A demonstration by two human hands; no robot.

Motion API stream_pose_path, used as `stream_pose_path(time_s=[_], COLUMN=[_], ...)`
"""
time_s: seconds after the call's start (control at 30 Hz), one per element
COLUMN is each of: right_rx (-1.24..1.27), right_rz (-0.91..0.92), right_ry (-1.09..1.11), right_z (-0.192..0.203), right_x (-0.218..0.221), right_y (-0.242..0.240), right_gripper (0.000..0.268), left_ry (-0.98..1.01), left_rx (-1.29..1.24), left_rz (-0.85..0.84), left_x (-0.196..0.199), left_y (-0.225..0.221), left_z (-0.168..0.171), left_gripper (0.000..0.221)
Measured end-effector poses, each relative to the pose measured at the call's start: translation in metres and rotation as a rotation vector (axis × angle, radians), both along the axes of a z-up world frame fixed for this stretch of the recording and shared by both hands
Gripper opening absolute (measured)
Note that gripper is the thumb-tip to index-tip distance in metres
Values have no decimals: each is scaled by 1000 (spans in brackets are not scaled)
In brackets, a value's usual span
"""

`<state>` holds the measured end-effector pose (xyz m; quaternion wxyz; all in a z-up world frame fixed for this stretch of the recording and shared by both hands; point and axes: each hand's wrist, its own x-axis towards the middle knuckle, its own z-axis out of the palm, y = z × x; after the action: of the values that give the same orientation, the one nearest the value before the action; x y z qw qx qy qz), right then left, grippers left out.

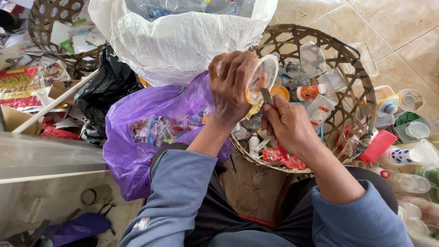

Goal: The person sits on the floor and sorts through a basket of plastic waste. They use a red utility knife to cut labels and lids off various plastic containers, including cups and bottles, and place the processed items into a purple bag.

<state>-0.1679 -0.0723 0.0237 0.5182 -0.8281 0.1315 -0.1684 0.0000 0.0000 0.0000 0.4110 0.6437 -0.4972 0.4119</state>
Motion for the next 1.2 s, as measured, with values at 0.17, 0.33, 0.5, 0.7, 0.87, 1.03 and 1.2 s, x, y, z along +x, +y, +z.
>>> stream_pose_path(time_s=[0.17, 0.33, 0.5, 0.7, 0.87, 1.03, 1.2], right_rx=[202, 290, 176, -104, -341, -483, -549], right_rz=[89, -11, -281, -365, -231, -99, -44], right_ry=[-2, -96, -207, -189, -70, -99, -150], right_z=[20, 2, 3, -38, -10, -13, 7], right_x=[-4, 3, 6, 0, -8, -8, -15], right_y=[18, 2, 0, -44, -43, -43, -45], right_gripper=[23, 22, 27, 23, 22, 21, 15], left_ry=[-43, -35, 21, 95, 267, 238, 324], left_rx=[-55, -67, -57, 307, 600, 682, 500], left_rz=[30, 56, -23, -271, -506, -640, -537], left_x=[8, 6, -6, 5, 16, 9, 30], left_y=[-7, -9, -10, -8, 20, 20, 14], left_z=[-8, -8, -13, -23, 2, 1, -16], left_gripper=[34, 38, 54, 69, 107, 99, 85])
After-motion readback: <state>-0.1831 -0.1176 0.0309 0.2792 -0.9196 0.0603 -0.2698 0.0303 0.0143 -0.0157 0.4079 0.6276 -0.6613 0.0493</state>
